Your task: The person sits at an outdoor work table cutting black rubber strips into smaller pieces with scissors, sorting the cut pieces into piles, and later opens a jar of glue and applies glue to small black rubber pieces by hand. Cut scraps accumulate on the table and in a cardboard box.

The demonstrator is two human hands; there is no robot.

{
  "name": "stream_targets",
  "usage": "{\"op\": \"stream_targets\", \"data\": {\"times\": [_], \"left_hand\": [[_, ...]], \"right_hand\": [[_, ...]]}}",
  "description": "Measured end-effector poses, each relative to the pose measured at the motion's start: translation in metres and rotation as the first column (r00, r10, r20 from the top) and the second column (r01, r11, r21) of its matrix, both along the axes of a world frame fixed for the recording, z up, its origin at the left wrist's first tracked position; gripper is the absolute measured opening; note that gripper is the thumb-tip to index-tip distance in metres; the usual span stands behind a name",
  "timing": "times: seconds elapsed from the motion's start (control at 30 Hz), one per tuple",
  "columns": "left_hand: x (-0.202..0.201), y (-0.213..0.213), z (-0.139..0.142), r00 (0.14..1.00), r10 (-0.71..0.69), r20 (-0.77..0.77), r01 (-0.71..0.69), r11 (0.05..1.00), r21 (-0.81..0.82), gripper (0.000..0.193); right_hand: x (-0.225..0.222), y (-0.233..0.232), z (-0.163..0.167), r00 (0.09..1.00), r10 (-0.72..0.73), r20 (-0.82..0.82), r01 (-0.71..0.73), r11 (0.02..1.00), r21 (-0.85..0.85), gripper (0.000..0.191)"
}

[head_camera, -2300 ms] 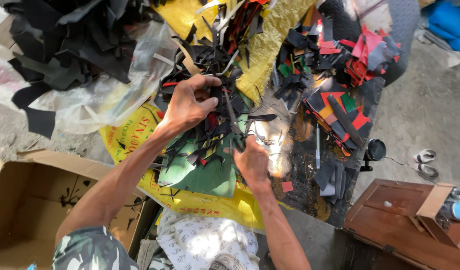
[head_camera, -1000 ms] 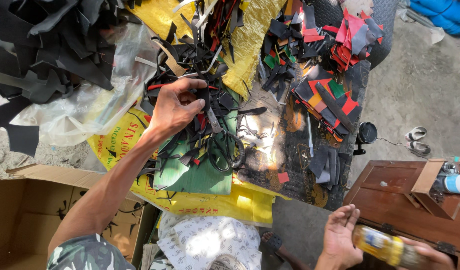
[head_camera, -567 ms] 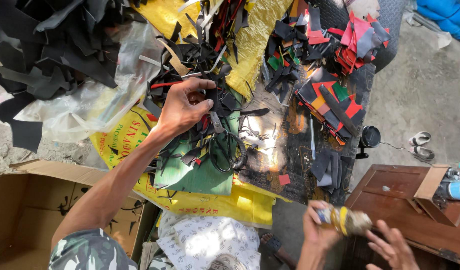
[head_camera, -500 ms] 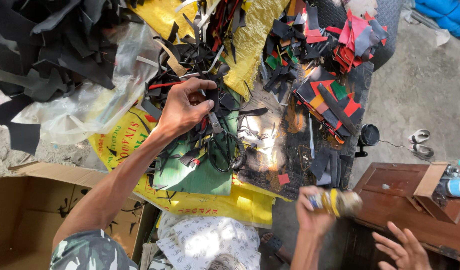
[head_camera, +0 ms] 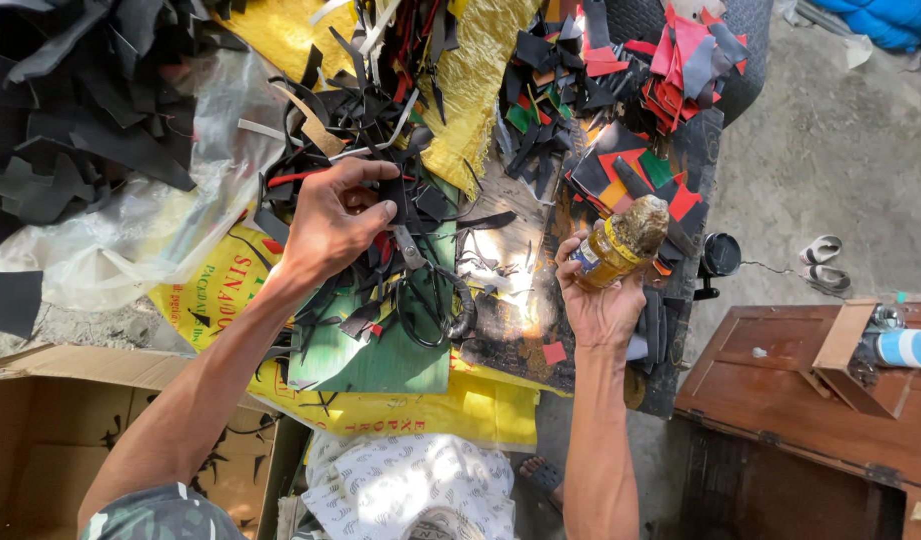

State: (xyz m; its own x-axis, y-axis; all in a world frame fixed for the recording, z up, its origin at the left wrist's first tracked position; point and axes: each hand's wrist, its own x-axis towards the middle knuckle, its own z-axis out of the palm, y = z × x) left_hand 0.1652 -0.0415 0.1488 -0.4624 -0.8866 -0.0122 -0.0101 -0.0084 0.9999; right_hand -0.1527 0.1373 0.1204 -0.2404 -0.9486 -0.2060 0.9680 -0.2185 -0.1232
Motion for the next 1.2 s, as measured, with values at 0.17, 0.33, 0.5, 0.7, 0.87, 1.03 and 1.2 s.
{"op": "stream_targets", "data": {"times": [0.17, 0.33, 0.5, 0.7, 0.87, 1.03, 1.2], "left_hand": [[0.006, -0.001, 0.0, 0.999, -0.006, -0.045, 0.005, 1.0, -0.005, 0.041], [0.024, -0.01, -0.007, 0.996, 0.046, -0.078, -0.047, 0.999, -0.009, 0.039], [0.041, -0.017, -0.034, 0.986, 0.156, 0.05, -0.149, 0.982, -0.117, 0.041], [0.053, -0.031, -0.057, 0.936, 0.236, 0.261, -0.175, 0.956, -0.236, 0.037], [0.054, -0.035, -0.055, 0.956, 0.223, 0.192, -0.233, 0.972, 0.032, 0.04], [0.052, -0.042, -0.051, 0.982, 0.189, 0.018, -0.185, 0.972, -0.143, 0.047], [0.055, -0.037, -0.044, 0.973, 0.232, 0.008, -0.231, 0.97, -0.082, 0.042]], "right_hand": [[-0.01, 0.006, -0.015, 0.98, 0.006, -0.198, -0.011, 1.0, -0.026, 0.083], [-0.029, 0.017, -0.017, 0.915, 0.019, -0.403, -0.035, 0.999, -0.032, 0.079], [-0.054, 0.022, -0.034, 0.566, 0.033, -0.823, 0.131, 0.983, 0.13, 0.067], [-0.081, 0.023, -0.085, 0.062, 0.059, -0.996, 0.388, 0.918, 0.079, 0.071], [-0.086, 0.027, -0.089, -0.031, 0.054, -0.998, 0.409, 0.912, 0.036, 0.072], [-0.067, 0.027, -0.055, -0.111, 0.167, -0.98, 0.415, 0.903, 0.107, 0.078], [-0.031, 0.042, -0.007, -0.546, 0.168, -0.821, 0.501, 0.851, -0.158, 0.083]]}}
